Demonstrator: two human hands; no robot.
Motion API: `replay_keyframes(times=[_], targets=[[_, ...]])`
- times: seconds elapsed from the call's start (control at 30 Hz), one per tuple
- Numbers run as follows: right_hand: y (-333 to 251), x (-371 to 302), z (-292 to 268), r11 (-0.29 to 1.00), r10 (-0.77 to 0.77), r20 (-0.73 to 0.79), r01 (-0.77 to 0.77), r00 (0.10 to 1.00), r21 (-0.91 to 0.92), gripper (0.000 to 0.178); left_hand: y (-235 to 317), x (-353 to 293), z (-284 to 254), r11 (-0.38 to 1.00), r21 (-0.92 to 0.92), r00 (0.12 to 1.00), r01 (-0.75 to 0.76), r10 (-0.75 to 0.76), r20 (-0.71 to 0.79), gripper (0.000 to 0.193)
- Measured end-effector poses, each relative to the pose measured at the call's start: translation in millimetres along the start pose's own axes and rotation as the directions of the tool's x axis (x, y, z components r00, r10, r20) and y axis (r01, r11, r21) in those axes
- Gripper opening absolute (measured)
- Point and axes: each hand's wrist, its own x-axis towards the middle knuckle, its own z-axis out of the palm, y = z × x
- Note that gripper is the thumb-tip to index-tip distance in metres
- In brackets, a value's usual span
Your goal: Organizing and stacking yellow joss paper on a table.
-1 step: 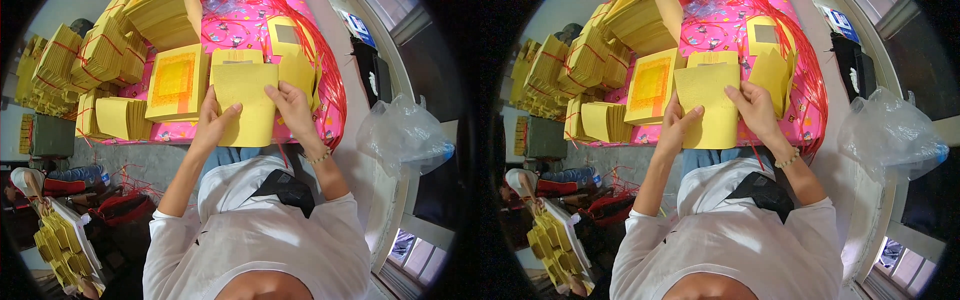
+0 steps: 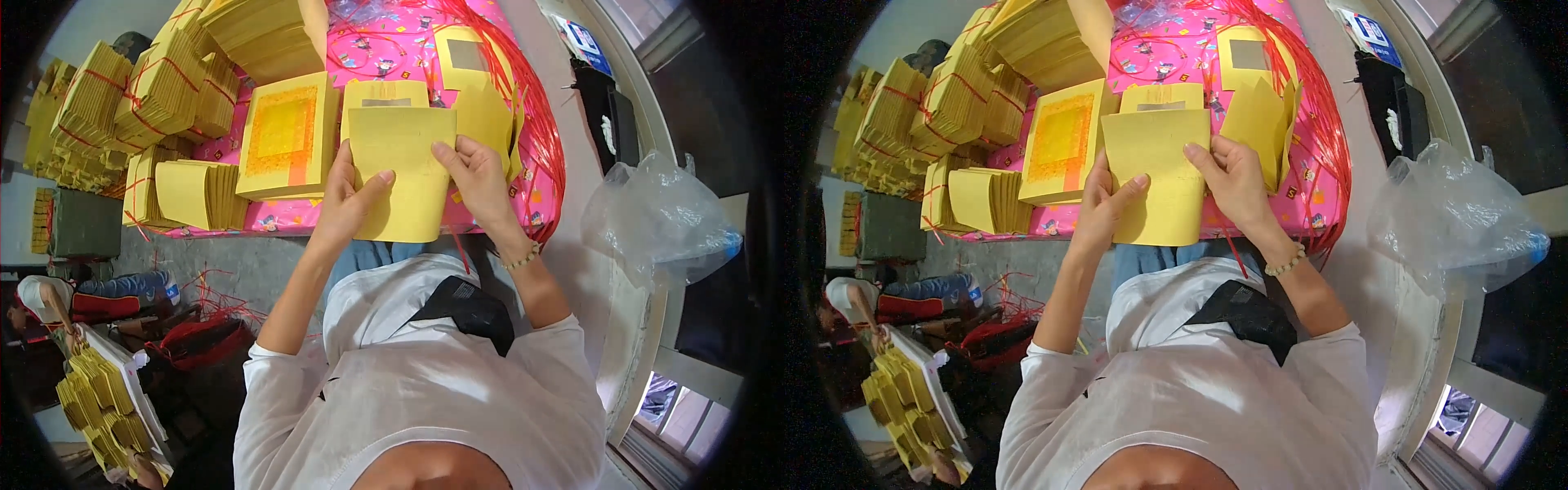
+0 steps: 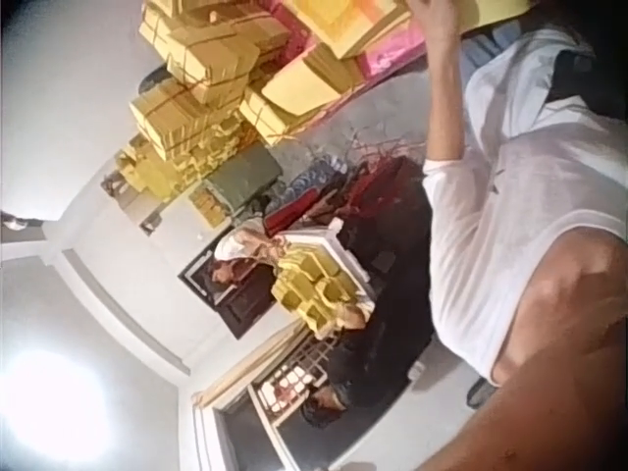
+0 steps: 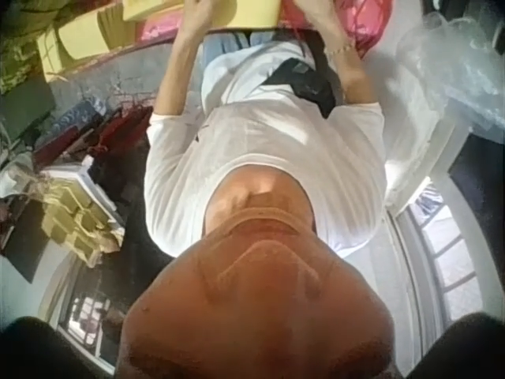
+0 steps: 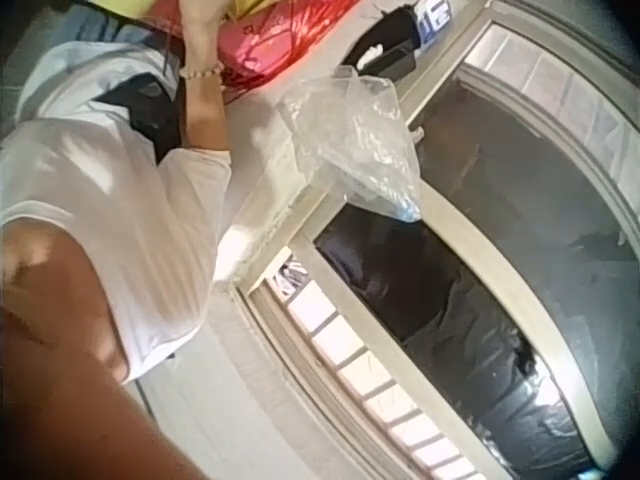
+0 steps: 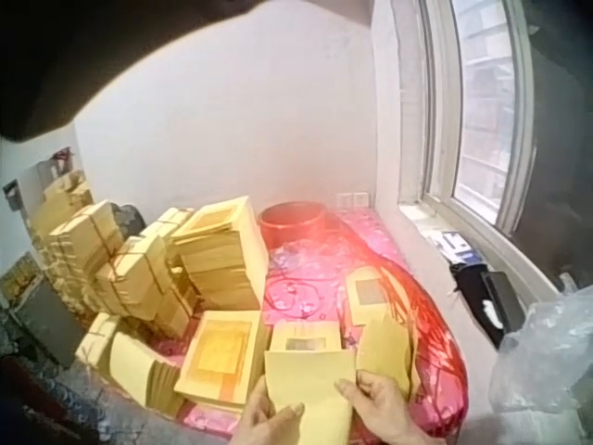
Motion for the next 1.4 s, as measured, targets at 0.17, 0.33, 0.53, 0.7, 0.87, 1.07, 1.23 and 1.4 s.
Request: replay_keyframes(times=[0.17, 0.33, 0.53, 0.7, 0.87, 1.07, 1.23, 1.4], targets=[[3.9, -15.1, -0.4, 0.997, -0.033, 0.002, 0.033, 0.999, 0.066, 0.022, -5.3, -8.2, 4.6, 1.0, 0.011, 0.999, 0.029, -0.028, -0.041, 0.047], [10.3, -34.7, -3.2, 0.997, 0.05, 0.055, -0.053, 0.997, 0.051, 0.02, -5.2, -9.1, 3.5, 0.998, 0.026, 0.997, 0.056, -0.055, -0.046, 0.047], [0.4, -45.5, -4.7, 0.951, 0.283, 0.128, -0.296, 0.95, 0.093, 0.02, -7.6, -9.3, 5.3, 0.997, 0.08, 0.998, 0.002, 0.003, -0.068, 0.046], [16.5, -56.2, -2.2, 0.985, 0.136, 0.049, -0.141, 0.989, 0.1, 0.021, -6.3, -8.3, 11.7, 0.997, 0.068, 0.998, -0.018, 0.023, -0.063, 0.044], [29.3, -70.5, -10.9, 0.99, 0.125, 0.074, -0.129, 0.989, 0.059, 0.024, -12.2, -5.7, 13.7, 0.997, 0.081, 0.999, 0.005, -0.001, -0.05, 0.047], [25.2, -95.8, -48.8, 0.916, -0.261, -0.457, 0.068, 0.85, -0.396, 0.02, -1.2, -2.2, 2.0, 0.997, 0.046, 0.993, 0.062, -0.057, -0.106, 0.051], [40.3, -47.6, -113.3, 0.732, -0.517, -0.425, 0.126, 0.743, -0.669, 0.02, 14.5, 18.0, -1.6, 0.999, 0.013, 0.992, 0.05, -0.048, -0.114, 0.053], [46.3, -13.2, -111.1, 0.475, -0.515, -0.094, 0.191, 0.852, -0.859, 0.029, 19.0, 54.8, 3.5, 1.0, -0.006, 0.999, 0.03, -0.03, -0.011, 0.046]])
